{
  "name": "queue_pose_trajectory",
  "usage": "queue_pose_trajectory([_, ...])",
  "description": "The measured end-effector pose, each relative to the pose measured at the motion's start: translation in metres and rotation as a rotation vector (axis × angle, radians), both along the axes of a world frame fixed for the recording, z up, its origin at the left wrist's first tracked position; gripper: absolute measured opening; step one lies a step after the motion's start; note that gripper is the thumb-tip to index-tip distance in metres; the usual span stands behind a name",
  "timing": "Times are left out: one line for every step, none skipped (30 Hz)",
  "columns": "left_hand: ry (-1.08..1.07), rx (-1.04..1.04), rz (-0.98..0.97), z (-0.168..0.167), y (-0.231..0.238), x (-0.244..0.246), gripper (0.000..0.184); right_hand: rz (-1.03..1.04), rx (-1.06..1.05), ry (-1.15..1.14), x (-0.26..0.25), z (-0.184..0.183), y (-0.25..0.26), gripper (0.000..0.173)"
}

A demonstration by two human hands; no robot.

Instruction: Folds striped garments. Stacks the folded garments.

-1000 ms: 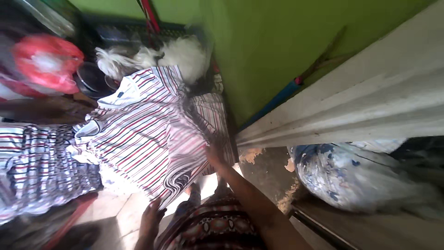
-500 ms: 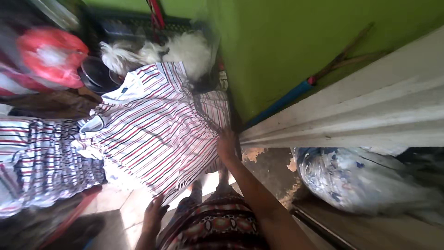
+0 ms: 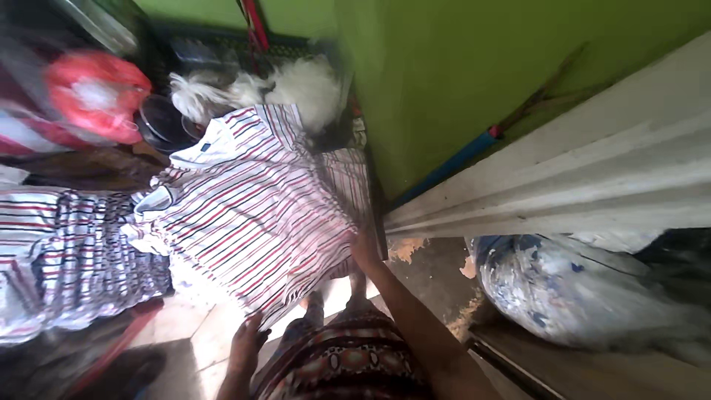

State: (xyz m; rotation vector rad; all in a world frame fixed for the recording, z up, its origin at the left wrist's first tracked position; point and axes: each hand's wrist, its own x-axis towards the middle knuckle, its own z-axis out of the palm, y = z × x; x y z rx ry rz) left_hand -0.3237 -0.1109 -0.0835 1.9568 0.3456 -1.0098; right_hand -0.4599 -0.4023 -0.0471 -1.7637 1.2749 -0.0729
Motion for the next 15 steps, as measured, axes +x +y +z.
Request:
queue_pose_trajectory([0.0, -0.002, 0.001, -0.002, 0.001, 0.0, 0.035, 0.023, -0.016, 0.052, -0.004, -0.008, -0.005, 0.048])
queue_pose_trajectory([-0.005, -0.003, 0.006, -0.002, 0.002, 0.0, 0.036, 0.059, -0.034, 0.105, -0.004, -0.011, -0.008, 0.046])
queue_pose_trajectory([-0.004, -0.007, 0.014, -0.002, 0.003, 0.0, 0.036, 0.092, -0.07, 0.155, -0.002, -0.011, -0.01, 0.044])
queue_pose_trajectory([-0.004, -0.008, 0.024, -0.001, 0.003, 0.0, 0.035, 0.119, -0.111, 0.211, 0.0, -0.012, -0.011, 0.044])
queue_pose_trajectory([-0.006, -0.009, 0.029, 0.0, 0.002, -0.001, 0.034, 0.143, -0.125, 0.263, 0.002, -0.013, -0.013, 0.045])
queue_pose_trajectory([-0.009, -0.01, 0.03, 0.001, 0.002, -0.001, 0.033, 0.161, -0.12, 0.295, 0.001, -0.017, -0.017, 0.047])
queue_pose_trajectory([-0.01, -0.012, 0.033, 0.002, 0.003, -0.002, 0.033, 0.175, -0.116, 0.304, -0.001, -0.024, -0.02, 0.05])
queue_pose_trajectory([-0.008, -0.017, 0.032, 0.001, 0.004, -0.003, 0.034, 0.188, -0.12, 0.301, -0.004, -0.03, -0.023, 0.051])
queue_pose_trajectory([-0.006, -0.017, 0.031, 0.0, 0.005, -0.003, 0.035, 0.204, -0.134, 0.293, -0.006, -0.035, -0.026, 0.053])
queue_pose_trajectory([-0.008, -0.017, 0.034, -0.001, 0.006, -0.003, 0.036, 0.219, -0.145, 0.284, -0.008, -0.037, -0.027, 0.053])
queue_pose_trajectory([-0.008, -0.017, 0.037, -0.001, 0.005, -0.004, 0.037, 0.228, -0.152, 0.269, -0.009, -0.036, -0.028, 0.053])
queue_pose_trajectory([-0.005, -0.017, 0.041, -0.001, 0.005, -0.004, 0.038, 0.225, -0.153, 0.245, -0.009, -0.034, -0.028, 0.051])
queue_pose_trajectory([0.001, -0.022, 0.045, 0.001, 0.005, -0.004, 0.039, 0.213, -0.14, 0.209, -0.009, -0.03, -0.027, 0.05])
queue_pose_trajectory([0.0, -0.027, 0.051, 0.003, 0.004, -0.004, 0.04, 0.181, -0.11, 0.148, -0.009, -0.024, -0.026, 0.049])
queue_pose_trajectory([-0.007, -0.033, 0.053, 0.005, 0.004, -0.004, 0.041, 0.124, -0.055, 0.064, -0.009, -0.019, -0.024, 0.05])
